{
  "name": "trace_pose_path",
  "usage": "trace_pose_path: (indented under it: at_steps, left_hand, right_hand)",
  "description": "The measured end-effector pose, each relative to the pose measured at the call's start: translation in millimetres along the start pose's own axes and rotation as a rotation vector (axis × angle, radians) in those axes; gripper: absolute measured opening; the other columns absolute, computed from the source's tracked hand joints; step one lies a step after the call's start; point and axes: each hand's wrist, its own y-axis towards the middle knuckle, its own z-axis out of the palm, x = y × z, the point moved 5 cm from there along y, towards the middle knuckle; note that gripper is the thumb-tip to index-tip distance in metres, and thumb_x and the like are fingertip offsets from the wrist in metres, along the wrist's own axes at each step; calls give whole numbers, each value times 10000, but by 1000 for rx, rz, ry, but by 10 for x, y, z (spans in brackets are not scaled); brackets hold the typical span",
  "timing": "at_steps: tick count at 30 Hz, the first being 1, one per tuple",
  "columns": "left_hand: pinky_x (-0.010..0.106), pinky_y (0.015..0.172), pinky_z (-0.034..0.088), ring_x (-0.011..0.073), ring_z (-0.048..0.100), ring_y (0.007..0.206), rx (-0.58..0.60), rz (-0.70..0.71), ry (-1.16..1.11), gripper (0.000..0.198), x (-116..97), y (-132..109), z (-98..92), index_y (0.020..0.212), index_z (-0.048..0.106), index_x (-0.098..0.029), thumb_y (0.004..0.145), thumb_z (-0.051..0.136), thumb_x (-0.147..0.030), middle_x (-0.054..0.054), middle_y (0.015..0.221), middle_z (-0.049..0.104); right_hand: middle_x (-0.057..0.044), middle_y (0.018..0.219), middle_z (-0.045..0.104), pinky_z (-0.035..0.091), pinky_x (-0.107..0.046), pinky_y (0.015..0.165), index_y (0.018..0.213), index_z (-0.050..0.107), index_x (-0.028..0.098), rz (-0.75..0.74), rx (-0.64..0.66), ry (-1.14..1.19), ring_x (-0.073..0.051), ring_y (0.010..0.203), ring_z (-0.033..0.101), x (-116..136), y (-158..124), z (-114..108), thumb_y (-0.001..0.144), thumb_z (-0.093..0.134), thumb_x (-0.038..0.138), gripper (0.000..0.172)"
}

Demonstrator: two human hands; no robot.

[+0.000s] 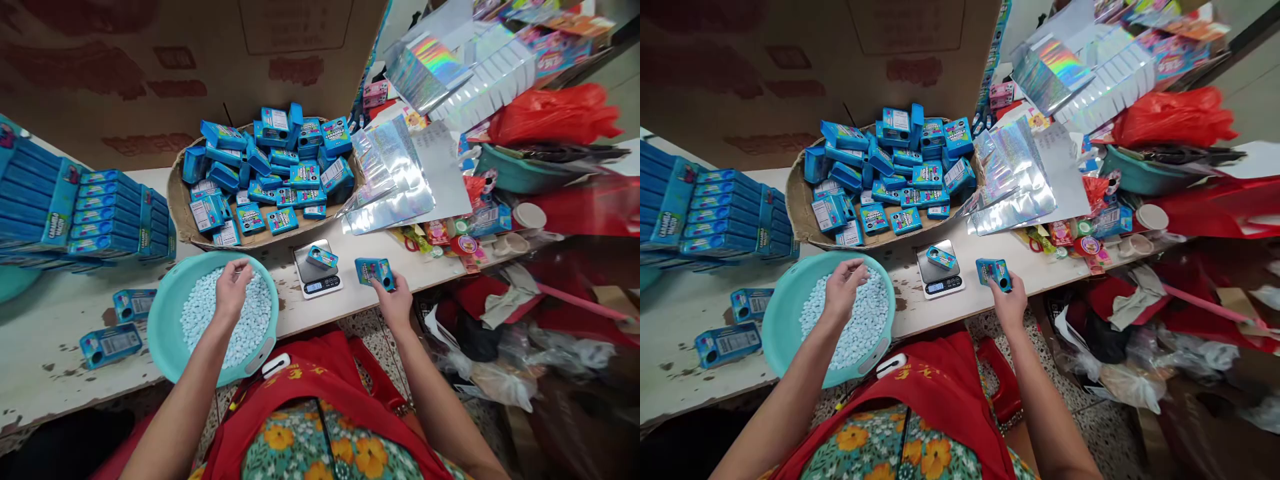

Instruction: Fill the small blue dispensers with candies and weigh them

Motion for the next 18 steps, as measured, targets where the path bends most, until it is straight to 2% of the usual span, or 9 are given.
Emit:
trace_pose_path:
  at_steps: [3, 5, 7, 9, 12, 14, 16, 18]
  left_hand:
    - [301, 700, 482, 169, 613, 738, 2, -64, 3, 422, 150, -50, -90, 981, 631, -154, 698, 678, -464, 47, 853, 634]
    - [305, 700, 481, 173, 618, 738, -7, -105, 0, 441, 232, -101, -129, 986, 631, -153, 689, 679, -476, 51, 859, 640]
    - [308, 703, 480, 176, 622, 736, -18, -143, 5, 454, 305, -145, -180, 982, 629, -152, 678, 683, -485, 51, 859, 643]
    - [308, 708, 481, 176, 624, 732, -34, -171, 5, 460, 373, -175, -242, 975, 628, -151, 669, 689, -489, 50, 857, 644]
    - [304, 708, 481, 172, 622, 729, -71, -166, -13, 460, 454, -200, -312, 991, 623, -156, 673, 685, -483, 45, 855, 643]
    - [299, 697, 480, 170, 621, 720, -91, -163, -37, 458, 503, -220, -313, 1001, 619, -158, 679, 681, -479, 42, 849, 640]
    - [291, 683, 478, 166, 620, 707, -93, -178, -79, 446, 538, -253, -274, 991, 621, -158, 681, 684, -473, 41, 835, 639]
    - [280, 670, 474, 162, 622, 697, -71, -197, -136, 425, 534, -300, -209, 966, 631, -159, 680, 693, -467, 42, 821, 642]
  right_hand:
    - [-128, 1004, 629, 471, -420, 831, 1121, 602, 143, -109, 39, -231, -261, 911, 580, -239, 45, 181, 779, 596, 543, 527]
    - [-149, 1020, 620, 468, -433, 840, 1163, 583, 134, -176, 57, -314, -279, 946, 574, -239, 27, 254, 816, 558, 553, 544]
    - [-183, 1101, 598, 443, -475, 891, 1227, 539, 123, -255, 31, -373, -311, 1035, 546, -104, -17, 269, 806, 581, 571, 617]
    - [-211, 1232, 538, 388, -516, 970, 1302, 467, 120, -370, -1, -376, -337, 1160, 478, 134, -76, 300, 768, 640, 574, 722]
    - [-198, 1312, 488, 377, -493, 1002, 1346, 401, 145, -506, 52, -208, -312, 1225, 438, 486, -135, 525, 739, 694, 527, 775]
    - [-166, 1238, 545, 428, -448, 947, 1287, 452, 155, -463, 149, -48, -279, 1141, 504, 612, -116, 781, 735, 695, 508, 699]
    - [-112, 1075, 616, 463, -408, 869, 1152, 545, 154, -337, 238, 60, -242, 988, 566, 674, -71, 1020, 729, 681, 513, 571]
    - [-56, 925, 629, 468, -380, 825, 1008, 602, 159, -275, 287, 108, -212, 874, 576, 795, -48, 1134, 714, 688, 511, 467]
